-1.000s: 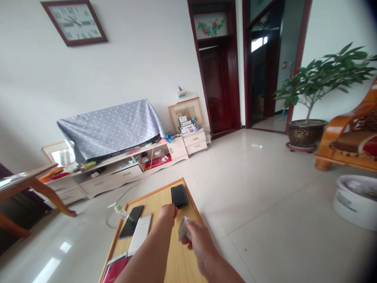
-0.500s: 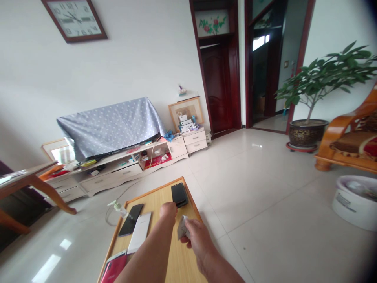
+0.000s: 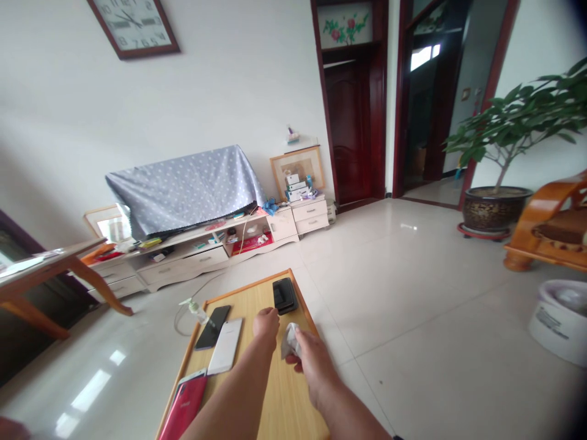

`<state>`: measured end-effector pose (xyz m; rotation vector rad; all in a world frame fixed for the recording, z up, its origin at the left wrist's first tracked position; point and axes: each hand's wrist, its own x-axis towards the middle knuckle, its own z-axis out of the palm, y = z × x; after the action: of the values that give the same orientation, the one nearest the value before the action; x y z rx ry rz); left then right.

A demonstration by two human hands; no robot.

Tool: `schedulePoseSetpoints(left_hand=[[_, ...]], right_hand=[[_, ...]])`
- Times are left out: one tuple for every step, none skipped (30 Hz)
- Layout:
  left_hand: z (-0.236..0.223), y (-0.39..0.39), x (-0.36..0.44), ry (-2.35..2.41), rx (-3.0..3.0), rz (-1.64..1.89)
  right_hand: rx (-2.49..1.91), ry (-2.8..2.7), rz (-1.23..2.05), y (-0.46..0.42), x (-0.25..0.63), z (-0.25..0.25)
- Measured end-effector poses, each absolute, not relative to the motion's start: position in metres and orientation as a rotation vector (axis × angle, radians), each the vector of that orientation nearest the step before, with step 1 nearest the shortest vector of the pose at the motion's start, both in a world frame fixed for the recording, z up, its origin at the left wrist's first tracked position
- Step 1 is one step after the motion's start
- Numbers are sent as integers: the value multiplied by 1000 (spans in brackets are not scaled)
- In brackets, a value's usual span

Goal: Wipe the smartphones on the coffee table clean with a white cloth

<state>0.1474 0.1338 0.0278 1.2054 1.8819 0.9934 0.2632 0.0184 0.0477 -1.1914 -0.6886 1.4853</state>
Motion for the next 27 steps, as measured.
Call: schedulePoseSetpoints(left_hand=[[29,126,147,1851,1182,1011],[31,117,146,1808,1168,1034],[33,107,146,1758,1164,1055],[35,95,146,1704,1163,1068],[36,83,146,1650,1163,1074],[38,69,146,1603,1162,1075],[39,56,146,1561,1159,1074],[39,44,146,1499,1158,1072],[39,32,144,1379,1137,1072],[39,22,143,1291,1113,1089],[38,14,140,1262,1084,1117],[36,6,137,1246,1062,1146],[35,0,133,1257,1043,1179],[34,-6,129,1280,1028,1211],[33,-11,124,1303,1017,1240],[34,-17,119,1322,1007,1267],[34,-22,114,1341,998,1292],[35,-27,109,1357,992,1316],[37,-32,103,1371,987,1339],[39,-37,98,1383,982,1362],[40,-42,93,1394,977,1384],[42,-46,87,1407,970,1407],[43,-50,83,1424,964,1428],[43,-53,78,1442,960,1445],[44,-55,74,1458,960,1457],[44,-58,71,1471,962,1463],[44,-59,68,1479,965,1465]], right_hand=[[-1203,-685,1495,19,263,47],[-1216,-682,1502,19,263,47],[-1226,-685,1506,20,263,47],[-1233,-694,1508,20,263,47],[-1235,-705,1510,19,262,47],[-1234,-718,1513,18,261,46],[-1230,-734,1516,17,260,46],[-1229,-752,1517,15,259,45],[-1235,-773,1519,12,257,45],[-1241,-799,1523,9,254,44],[-1242,-827,1531,6,251,44],[-1239,-854,1544,1,248,43],[-1228,-878,1564,-3,244,44],[-1213,-899,1590,-8,240,44],[-1195,-920,1617,-13,236,44],[-1177,-943,1641,-17,232,44],[-1159,-967,1657,-21,229,44],[-1144,-991,1661,-24,226,44],[-1137,-1009,1654,-26,224,43],[-1143,-1019,1630,-27,223,42],[-1162,-1018,1594,-26,222,40],[-1191,-1009,1551,-26,222,38],[-1225,-996,1510,-25,222,37],[-1254,-985,1479,-24,221,35],[-1271,-981,1467,-24,220,35],[-1273,-987,1479,-25,218,35],[-1257,-1005,1514,-27,215,35]])
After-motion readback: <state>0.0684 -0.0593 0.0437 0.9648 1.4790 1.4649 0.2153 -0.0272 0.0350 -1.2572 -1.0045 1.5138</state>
